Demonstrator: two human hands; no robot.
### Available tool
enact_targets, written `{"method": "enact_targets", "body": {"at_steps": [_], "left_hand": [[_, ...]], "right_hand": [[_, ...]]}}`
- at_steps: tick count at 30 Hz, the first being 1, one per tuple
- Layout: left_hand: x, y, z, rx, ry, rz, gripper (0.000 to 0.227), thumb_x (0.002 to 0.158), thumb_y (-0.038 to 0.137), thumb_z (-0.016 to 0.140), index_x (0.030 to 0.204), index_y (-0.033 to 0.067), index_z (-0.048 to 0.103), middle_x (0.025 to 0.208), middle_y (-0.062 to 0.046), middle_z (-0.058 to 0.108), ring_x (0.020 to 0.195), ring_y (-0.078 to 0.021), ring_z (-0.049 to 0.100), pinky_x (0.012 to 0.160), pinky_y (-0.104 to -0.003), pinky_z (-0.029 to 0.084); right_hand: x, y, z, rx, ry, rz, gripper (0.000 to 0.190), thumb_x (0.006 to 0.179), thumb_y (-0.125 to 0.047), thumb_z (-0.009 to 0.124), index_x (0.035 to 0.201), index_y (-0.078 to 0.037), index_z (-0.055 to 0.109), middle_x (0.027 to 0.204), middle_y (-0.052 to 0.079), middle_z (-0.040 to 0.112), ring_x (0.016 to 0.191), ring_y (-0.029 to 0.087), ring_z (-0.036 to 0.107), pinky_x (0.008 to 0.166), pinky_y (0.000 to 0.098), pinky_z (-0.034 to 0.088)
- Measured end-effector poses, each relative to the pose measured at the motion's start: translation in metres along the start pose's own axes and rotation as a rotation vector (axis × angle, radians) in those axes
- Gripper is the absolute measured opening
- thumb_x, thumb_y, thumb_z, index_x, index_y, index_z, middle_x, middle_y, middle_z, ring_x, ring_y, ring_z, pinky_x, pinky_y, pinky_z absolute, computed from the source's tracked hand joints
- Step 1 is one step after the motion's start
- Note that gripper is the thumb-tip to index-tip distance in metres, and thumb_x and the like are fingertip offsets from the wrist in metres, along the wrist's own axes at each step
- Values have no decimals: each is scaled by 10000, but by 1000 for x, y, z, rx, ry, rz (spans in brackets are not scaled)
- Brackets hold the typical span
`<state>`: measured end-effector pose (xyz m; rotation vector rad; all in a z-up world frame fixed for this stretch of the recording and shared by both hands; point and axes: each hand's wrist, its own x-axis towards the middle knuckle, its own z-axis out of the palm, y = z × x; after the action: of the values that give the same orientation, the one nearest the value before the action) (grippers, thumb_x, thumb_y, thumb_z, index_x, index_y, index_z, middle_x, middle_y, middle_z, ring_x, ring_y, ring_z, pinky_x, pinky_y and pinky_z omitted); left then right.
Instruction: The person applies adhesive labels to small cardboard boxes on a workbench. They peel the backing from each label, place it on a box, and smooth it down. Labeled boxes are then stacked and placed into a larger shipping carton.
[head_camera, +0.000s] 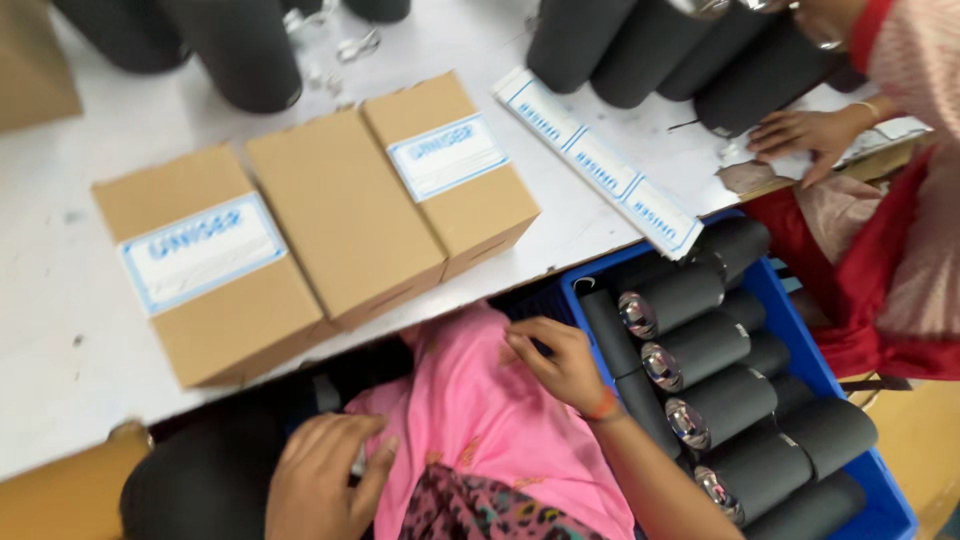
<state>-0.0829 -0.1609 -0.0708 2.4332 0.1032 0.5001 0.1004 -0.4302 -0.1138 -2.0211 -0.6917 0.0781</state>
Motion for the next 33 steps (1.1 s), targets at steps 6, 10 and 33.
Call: {"method": "enact_targets", "body": {"at_steps": [6, 10, 33], "left_hand": [[48, 12, 49, -240, -561, -25, 361, 825, 334, 765, 1116, 121, 767, 1039, -91, 769, 959, -284, 716, 855, -413, 535], [81, 39, 62, -323, -643, -4, 311, 885, 369, 748, 1079, 126, 760, 1079, -63, 774, 1017, -254, 723, 894, -385, 547], [89, 15, 98, -471, -628, 242, 348, 920, 352, 691, 1102, 56, 724, 1042, -133, 725, 982, -314, 684, 860, -413, 539]], "right_hand": [[83, 29, -141, -329, 329, 176, 331, 884, -244, 799, 1133, -35, 741, 1034, 125, 757, 929, 254, 754, 854, 352, 576], [117, 78, -190, -888, 198, 78, 807, 591, -427, 932, 1195, 50, 689, 1269, 271, 636, 1188, 436, 569, 995, 468, 451], [127, 114, -191, -872, 56, 421, 801, 602, -386, 937, 1276, -30, 691, 1326, 221, 646, 1265, 372, 589, 1098, 427, 454]]}}
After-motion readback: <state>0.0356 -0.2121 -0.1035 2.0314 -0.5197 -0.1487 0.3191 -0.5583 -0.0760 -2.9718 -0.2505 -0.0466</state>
